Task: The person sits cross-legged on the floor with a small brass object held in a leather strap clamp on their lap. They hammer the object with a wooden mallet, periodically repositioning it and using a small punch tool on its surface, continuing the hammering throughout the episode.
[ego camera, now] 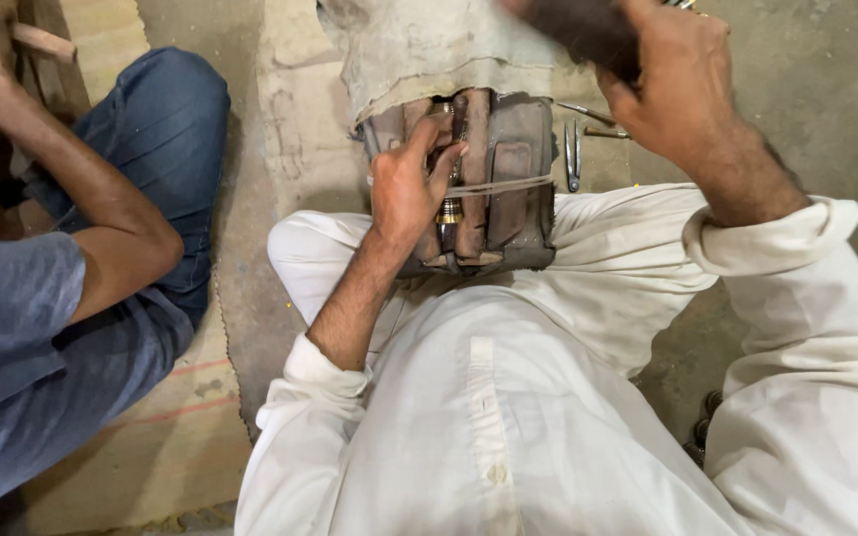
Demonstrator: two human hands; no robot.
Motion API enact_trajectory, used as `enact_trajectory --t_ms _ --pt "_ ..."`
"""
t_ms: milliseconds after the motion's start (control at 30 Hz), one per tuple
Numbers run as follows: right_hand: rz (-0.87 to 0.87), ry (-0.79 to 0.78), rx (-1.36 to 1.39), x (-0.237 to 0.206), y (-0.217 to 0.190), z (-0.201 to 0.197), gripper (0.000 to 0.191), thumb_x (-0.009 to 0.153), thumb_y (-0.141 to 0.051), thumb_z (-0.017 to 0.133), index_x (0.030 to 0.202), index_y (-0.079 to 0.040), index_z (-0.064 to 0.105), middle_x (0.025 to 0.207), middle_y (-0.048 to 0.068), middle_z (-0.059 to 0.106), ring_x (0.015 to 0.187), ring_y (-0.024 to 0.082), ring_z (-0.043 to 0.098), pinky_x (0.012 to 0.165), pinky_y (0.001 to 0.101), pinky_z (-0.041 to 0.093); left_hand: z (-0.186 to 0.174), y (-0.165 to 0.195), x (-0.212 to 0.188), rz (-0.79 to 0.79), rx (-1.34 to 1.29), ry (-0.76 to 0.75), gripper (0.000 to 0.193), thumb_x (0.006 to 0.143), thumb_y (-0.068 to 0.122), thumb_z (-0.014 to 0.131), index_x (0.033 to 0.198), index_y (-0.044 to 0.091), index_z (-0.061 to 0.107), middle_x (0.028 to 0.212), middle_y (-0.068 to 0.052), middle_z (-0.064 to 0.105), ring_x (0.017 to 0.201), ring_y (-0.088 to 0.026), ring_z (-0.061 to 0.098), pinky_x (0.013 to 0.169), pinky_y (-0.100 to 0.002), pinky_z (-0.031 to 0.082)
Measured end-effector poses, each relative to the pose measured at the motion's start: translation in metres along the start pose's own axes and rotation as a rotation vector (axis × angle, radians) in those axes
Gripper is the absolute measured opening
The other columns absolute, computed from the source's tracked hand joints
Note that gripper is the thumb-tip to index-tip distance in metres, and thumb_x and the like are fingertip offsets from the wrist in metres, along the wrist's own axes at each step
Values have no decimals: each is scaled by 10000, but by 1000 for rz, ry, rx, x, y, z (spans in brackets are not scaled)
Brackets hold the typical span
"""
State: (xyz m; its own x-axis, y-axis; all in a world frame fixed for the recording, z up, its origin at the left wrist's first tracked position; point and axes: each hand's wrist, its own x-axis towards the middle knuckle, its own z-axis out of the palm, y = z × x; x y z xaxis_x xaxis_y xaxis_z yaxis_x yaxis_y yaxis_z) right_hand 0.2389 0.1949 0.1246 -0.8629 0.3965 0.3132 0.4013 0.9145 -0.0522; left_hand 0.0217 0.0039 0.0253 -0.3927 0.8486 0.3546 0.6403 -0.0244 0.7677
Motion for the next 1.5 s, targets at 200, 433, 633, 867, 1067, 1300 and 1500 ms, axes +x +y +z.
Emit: enact_trajectory --t_ms 200,433,633,867,1067,1300,1500 --pt "47 57 112 -3 1 -1 355 814 -21 758 1149 -72 651 1021 106 688 962 311 677 839 428 527 -1 1 1 1 8 -9 336 908 100 820 1185 46 638 1024 -136 779 942 -281 789 764 -373 626" --pt "-29 18 -124 -3 7 2 390 765 -55 806 1126 -110 671 954 71 708 922 278 698 818 422 525 1 -2 1 -33 -8 0 333 920 119 818 1203 54 656 1040 -142 791 924 -280 794 731 -367 624" --pt "62 51 82 -1 5 1 365 842 -25 796 1179 -19 655 926 141 676 912 323 667 800 429 524 3 -6 1 -11 55 -38 373 928 141 814 1239 50 628 1070 -141 782 884 -249 799 744 -360 636" --pt "20 41 -6 -6 4 6 321 848 -58 778 1137 -93 643 967 90 689 964 303 682 833 420 511 1 -4 -1 18 27 -11 341 914 116 809 1197 36 635 1058 -137 783 930 -278 793 757 -372 631" --pt "67 -157 17 -6 5 15 303 861 -178 804 1126 -106 676 884 73 705 848 312 693 743 453 507 4 -18 -2 -181 -210 82 269 932 68 817 1146 44 656 932 -102 805 762 -152 781 619 -269 624" --pt "404 -224 761 29 -48 71 463 934 -416 828 1127 -22 678 816 82 673 666 177 642 644 410 541 -12 -40 -13 -282 -660 215 317 963 -68 767 1214 -41 575 961 -107 747 867 -95 702 752 -249 621" --pt "214 -80 561 62 -84 95 499 805 -490 903 855 -28 723 836 146 695 772 364 692 680 482 520 -24 -37 -28 -382 -667 208 337 943 -68 755 1225 -43 572 974 -116 756 856 -97 709 737 -245 623"
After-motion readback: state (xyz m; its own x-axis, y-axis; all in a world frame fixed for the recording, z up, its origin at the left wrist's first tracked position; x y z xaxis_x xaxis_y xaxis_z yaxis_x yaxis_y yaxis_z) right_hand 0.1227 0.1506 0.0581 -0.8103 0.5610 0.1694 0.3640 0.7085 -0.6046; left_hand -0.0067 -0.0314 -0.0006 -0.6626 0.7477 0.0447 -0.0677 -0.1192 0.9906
